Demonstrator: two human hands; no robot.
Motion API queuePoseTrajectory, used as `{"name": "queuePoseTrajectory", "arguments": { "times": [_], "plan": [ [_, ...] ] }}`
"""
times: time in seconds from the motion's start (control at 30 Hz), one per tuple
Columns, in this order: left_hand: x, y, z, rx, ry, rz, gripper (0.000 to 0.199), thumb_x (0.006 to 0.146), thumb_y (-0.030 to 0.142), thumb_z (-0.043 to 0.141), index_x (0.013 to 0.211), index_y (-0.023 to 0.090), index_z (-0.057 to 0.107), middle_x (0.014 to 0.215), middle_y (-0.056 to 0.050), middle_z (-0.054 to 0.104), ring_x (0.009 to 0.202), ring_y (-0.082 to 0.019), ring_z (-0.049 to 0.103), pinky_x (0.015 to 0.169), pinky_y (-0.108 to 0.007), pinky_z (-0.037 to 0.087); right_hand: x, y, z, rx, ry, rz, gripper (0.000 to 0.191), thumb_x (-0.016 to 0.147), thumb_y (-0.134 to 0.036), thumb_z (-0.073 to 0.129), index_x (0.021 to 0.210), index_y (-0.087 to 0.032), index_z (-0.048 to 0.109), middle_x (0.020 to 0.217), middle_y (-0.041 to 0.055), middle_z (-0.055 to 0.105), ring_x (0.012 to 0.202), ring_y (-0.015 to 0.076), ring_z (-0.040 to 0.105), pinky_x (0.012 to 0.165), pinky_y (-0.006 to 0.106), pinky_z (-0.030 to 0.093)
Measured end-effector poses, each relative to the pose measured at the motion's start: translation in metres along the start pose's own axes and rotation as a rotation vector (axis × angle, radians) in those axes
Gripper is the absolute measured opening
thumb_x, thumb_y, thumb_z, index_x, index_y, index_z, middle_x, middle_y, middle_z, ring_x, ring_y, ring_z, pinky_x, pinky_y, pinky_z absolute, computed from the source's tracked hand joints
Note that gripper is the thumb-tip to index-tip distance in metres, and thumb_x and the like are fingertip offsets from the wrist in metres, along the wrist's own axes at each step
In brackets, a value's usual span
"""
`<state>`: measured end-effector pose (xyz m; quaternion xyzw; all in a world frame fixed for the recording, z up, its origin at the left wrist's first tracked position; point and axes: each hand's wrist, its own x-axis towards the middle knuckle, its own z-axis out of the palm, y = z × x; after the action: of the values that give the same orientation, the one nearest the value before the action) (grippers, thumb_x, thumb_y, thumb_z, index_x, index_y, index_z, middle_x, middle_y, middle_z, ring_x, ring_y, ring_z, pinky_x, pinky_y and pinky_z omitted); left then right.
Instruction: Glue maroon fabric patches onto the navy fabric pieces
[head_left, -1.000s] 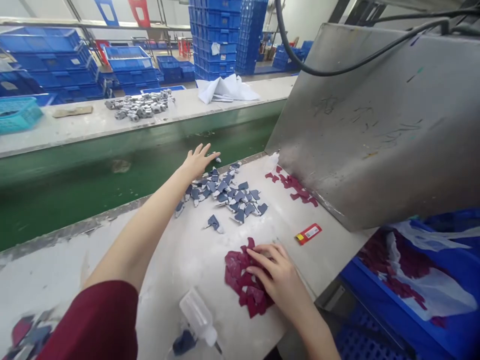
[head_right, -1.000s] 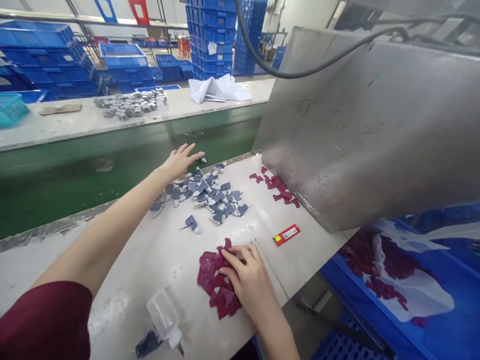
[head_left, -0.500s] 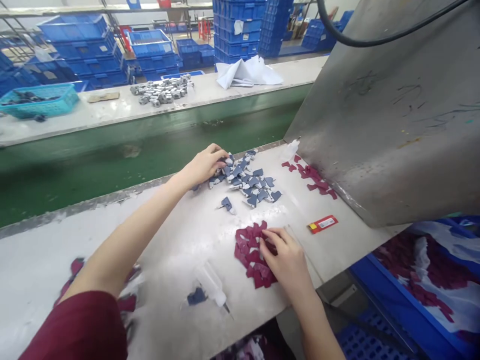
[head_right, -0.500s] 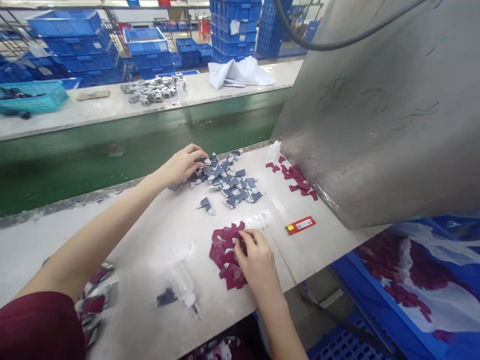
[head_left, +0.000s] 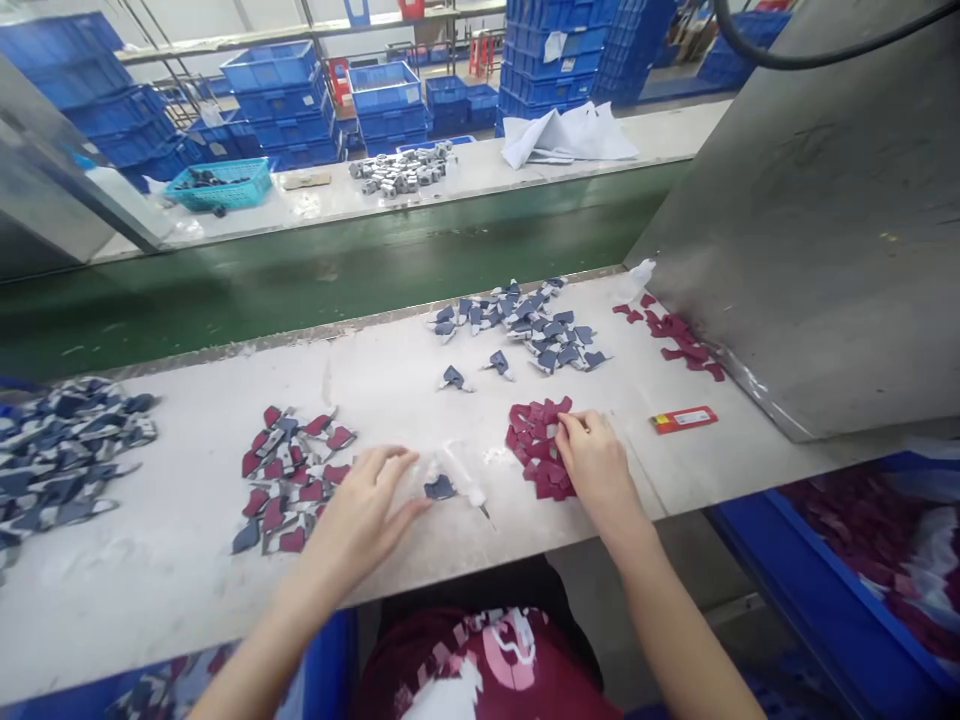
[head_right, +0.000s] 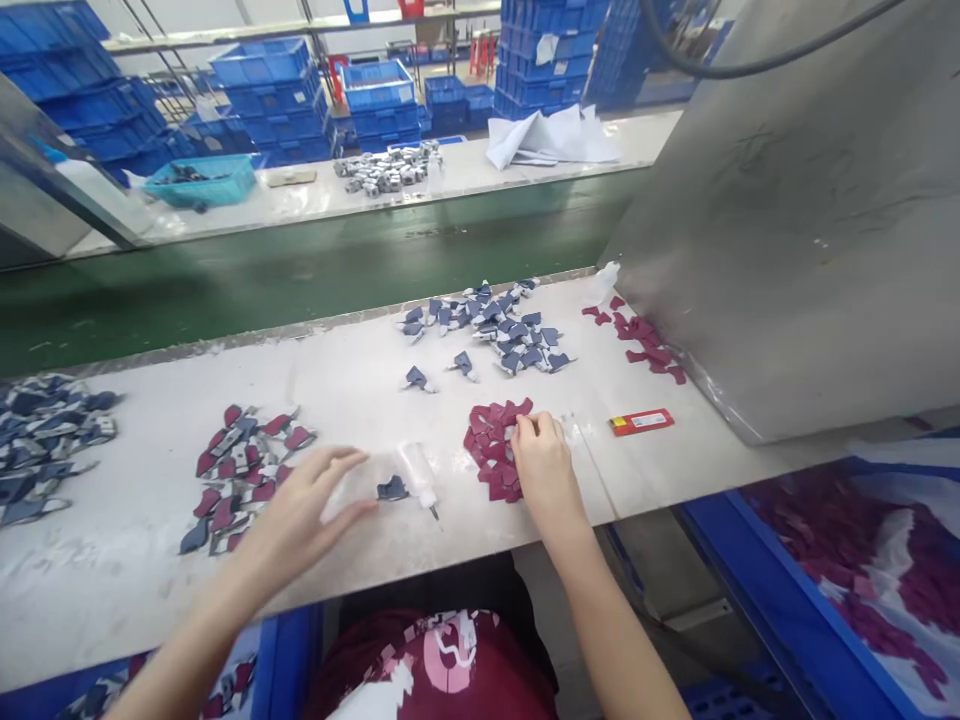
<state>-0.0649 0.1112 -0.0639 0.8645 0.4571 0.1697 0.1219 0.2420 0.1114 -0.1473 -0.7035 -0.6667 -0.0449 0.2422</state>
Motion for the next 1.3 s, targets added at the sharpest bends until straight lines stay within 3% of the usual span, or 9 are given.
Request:
{"name": "queuePoseTrajectory", "arguments": {
  "times": [0.07,0.17,0.27,0.4,0.53,0.67,0.87,1.03,1.3],
  "plan": [
    [-0.022,0.003,0.026,-0.064,0.052,-0.041,0.029,0.096,0.033,0.059,0.121,0.018,0.061,0.114,-0.013,0.066,0.105,-0.029,0.065,0.088,-0.043,0.058,0.001,0.001,0.0,-0.003,0.019,-0.015,0.032,0.099,-0.017,0.039,0.098,-0.014,0.07,0.089,0.0127,0.061,0.08,0.0239,0.059,0.069,0.034,0.048],
    [-0.032,0.002,0.062,-0.156,0.204,-0.117,0.017,0.096,0.025,0.056,0.109,0.019,0.066,0.108,-0.012,0.067,0.103,-0.027,0.065,0.089,-0.043,0.057,0.003,0.006,-0.002,0.014,0.052,0.005,0.034,0.101,-0.021,0.038,0.098,-0.013,0.071,0.088,0.0126,0.059,0.079,0.0239,0.056,0.071,0.036,0.047],
    [-0.031,0.001,0.077,-0.282,0.318,-0.23,0.016,0.096,0.025,0.052,0.101,0.019,0.067,0.107,-0.012,0.069,0.104,-0.028,0.066,0.092,-0.046,0.056,0.003,0.01,-0.01,0.034,0.109,0.096,0.039,0.103,-0.029,0.037,0.095,-0.015,0.073,0.088,0.0128,0.059,0.08,0.0244,0.055,0.072,0.037,0.047],
    [-0.031,0.013,0.068,-0.613,0.368,-0.413,0.019,0.094,0.031,0.054,0.106,0.019,0.064,0.104,-0.01,0.074,0.1,-0.025,0.072,0.089,-0.041,0.058,-0.006,-0.009,-0.028,0.27,0.148,0.232,0.039,0.1,-0.045,0.046,0.094,-0.02,0.076,0.088,0.0103,0.066,0.079,0.0223,0.059,0.074,0.036,0.049],
    [-0.021,0.038,0.056,-1.043,0.379,-0.581,0.023,0.086,0.033,0.067,0.104,0.018,0.069,0.1,-0.007,0.078,0.092,-0.022,0.076,0.086,-0.033,0.061,-0.023,-0.062,-0.044,0.857,0.026,0.406,0.033,0.086,-0.052,0.068,0.09,-0.021,0.077,0.089,0.0078,0.076,0.077,0.0209,0.068,0.073,0.035,0.056],
    [-0.005,0.055,0.049,-1.189,0.397,-0.659,0.03,0.076,0.029,0.078,0.103,0.018,0.078,0.096,-0.006,0.081,0.09,-0.024,0.077,0.085,-0.033,0.062,-0.031,-0.108,-0.053,1.12,-0.071,0.56,0.032,0.076,-0.05,0.078,0.081,-0.018,0.077,0.078,0.0071,0.077,0.072,0.0222,0.072,0.07,0.035,0.06],
    [0.003,0.06,0.04,-1.184,0.366,-0.634,0.026,0.076,0.023,0.078,0.101,0.021,0.082,0.084,-0.003,0.081,0.079,-0.023,0.078,0.079,-0.031,0.064,-0.028,-0.123,-0.06,1.095,-0.092,0.553,0.024,0.076,-0.042,0.079,0.081,-0.018,0.079,0.078,0.0061,0.077,0.067,0.0187,0.069,0.063,0.029,0.058],
    [0.002,0.061,0.039,-1.188,0.38,-0.629,0.023,0.073,0.023,0.08,0.096,0.021,0.082,0.088,-0.004,0.082,0.078,-0.023,0.078,0.076,-0.031,0.065,-0.027,-0.125,-0.06,1.009,-0.007,0.394,0.015,0.082,-0.035,0.074,0.077,-0.021,0.078,0.072,0.0026,0.073,0.065,0.0157,0.064,0.063,0.028,0.055],
    [0.007,0.065,0.035,-1.312,0.376,-0.722,0.025,0.066,0.028,0.086,0.089,0.019,0.082,0.09,-0.007,0.082,0.084,-0.026,0.079,0.079,-0.033,0.066,-0.032,-0.127,-0.06,0.86,0.12,0.171,0.01,0.09,-0.025,0.069,0.089,-0.023,0.078,0.08,0.0028,0.07,0.073,0.0164,0.068,0.069,0.029,0.058]
  ]
}}
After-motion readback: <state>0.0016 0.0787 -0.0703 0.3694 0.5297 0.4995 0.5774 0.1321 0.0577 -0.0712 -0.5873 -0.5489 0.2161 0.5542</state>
